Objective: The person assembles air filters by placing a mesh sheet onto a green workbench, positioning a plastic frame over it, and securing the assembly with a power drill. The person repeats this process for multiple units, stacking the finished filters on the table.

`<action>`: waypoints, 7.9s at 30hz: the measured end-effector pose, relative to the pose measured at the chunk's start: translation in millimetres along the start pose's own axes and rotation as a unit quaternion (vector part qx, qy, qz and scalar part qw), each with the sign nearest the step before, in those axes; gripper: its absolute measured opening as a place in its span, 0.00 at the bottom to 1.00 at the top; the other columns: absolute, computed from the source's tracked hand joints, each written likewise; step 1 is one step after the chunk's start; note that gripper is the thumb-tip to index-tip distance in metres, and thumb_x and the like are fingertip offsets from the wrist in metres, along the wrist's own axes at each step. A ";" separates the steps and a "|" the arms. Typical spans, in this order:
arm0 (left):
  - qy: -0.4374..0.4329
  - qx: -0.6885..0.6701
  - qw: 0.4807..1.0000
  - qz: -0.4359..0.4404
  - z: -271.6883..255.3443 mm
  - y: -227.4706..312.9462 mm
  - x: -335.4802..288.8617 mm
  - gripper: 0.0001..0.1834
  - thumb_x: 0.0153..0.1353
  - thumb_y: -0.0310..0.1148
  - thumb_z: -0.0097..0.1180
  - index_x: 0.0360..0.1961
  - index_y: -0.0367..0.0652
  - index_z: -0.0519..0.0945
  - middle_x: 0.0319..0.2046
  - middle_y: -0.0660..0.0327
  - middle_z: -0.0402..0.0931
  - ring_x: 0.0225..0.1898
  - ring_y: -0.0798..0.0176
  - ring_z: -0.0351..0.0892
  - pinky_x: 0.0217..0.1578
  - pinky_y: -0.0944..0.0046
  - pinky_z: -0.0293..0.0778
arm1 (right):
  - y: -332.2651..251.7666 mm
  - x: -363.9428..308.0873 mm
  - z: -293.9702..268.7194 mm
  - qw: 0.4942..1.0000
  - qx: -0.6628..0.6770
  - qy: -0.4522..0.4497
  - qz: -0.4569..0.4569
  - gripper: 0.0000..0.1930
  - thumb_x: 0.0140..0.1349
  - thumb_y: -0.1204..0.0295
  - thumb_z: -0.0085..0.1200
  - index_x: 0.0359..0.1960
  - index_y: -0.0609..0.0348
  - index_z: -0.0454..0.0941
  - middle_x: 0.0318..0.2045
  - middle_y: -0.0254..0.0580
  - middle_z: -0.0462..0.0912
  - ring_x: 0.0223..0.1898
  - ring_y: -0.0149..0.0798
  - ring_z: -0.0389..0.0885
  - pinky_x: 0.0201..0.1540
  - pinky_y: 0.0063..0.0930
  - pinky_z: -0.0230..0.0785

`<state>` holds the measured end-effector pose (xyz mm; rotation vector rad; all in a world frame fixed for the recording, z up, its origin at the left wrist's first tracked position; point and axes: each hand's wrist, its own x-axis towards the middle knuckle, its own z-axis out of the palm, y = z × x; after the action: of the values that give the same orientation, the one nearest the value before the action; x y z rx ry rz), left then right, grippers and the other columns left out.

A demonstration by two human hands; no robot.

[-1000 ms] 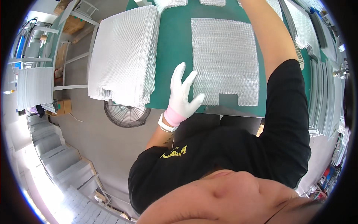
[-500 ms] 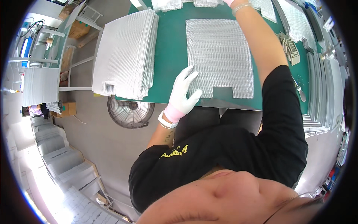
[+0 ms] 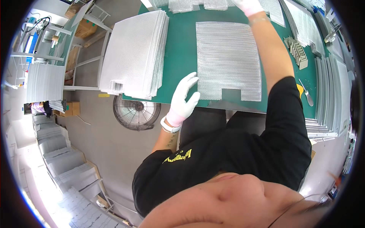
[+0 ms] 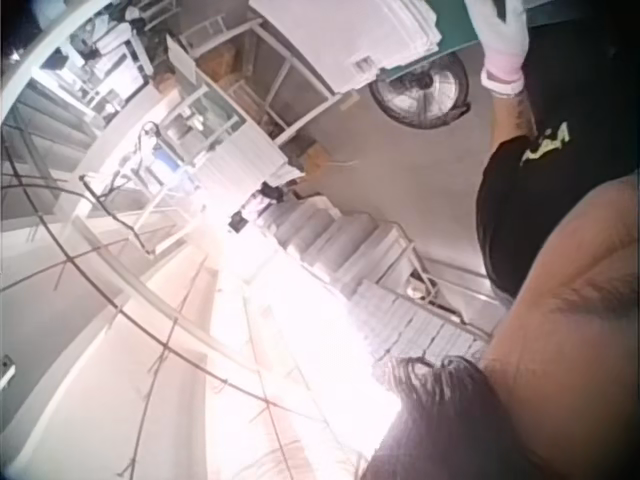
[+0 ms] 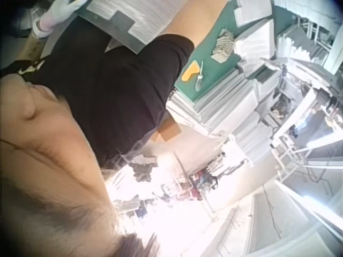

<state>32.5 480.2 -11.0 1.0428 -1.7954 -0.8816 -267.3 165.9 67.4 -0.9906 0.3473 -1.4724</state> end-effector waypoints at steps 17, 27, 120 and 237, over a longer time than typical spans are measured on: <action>0.081 0.130 0.983 -0.104 31.4 43.6 45.7 0.47 0.56 0.33 0.70 0.71 0.28 0.59 0.46 0.50 0.80 0.36 0.63 0.81 0.42 0.65 0.79 | -47.0 -365.0 60.8 0.824 -0.511 0.233 0.080 0.20 0.63 0.80 0.59 0.58 0.62 0.80 0.43 0.35 0.84 0.29 0.21 0.71 0.35 0.19 0.70; 0.047 0.274 0.956 -0.092 49.2 21.2 42.8 0.46 0.56 0.40 0.70 0.70 0.29 0.62 0.34 0.57 0.81 0.33 0.58 0.82 0.39 0.62 0.78 | -42.6 -350.7 58.9 0.714 -0.660 0.200 0.124 0.22 0.59 0.72 0.62 0.57 0.56 0.80 0.33 0.39 0.78 0.23 0.31 0.69 0.33 0.25 0.69; -0.018 0.338 0.940 -0.036 54.5 -7.8 59.6 0.39 0.52 0.45 0.70 0.63 0.36 0.74 0.47 0.45 0.75 0.49 0.45 0.77 0.52 0.54 0.75 | -38.0 -322.2 37.6 0.651 -0.721 0.175 0.162 0.40 0.56 0.63 0.67 0.71 0.54 0.66 0.36 0.52 0.83 0.34 0.49 0.83 0.40 0.37 0.76; -0.276 0.358 0.858 0.246 153.8 35.2 34.2 0.42 0.63 0.62 0.52 0.72 0.48 0.66 0.72 0.46 0.59 0.74 0.36 0.53 0.72 0.32 0.41 | 39.0 -508.2 76.8 0.889 -0.209 0.385 0.137 0.21 0.76 0.58 0.43 0.49 0.66 0.78 0.35 0.36 0.83 0.33 0.25 0.78 0.36 0.22 0.71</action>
<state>-127.8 486.5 -28.5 0.6999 -2.8381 -0.1637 -253.6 652.9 -101.2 -0.5952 1.3719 -1.5016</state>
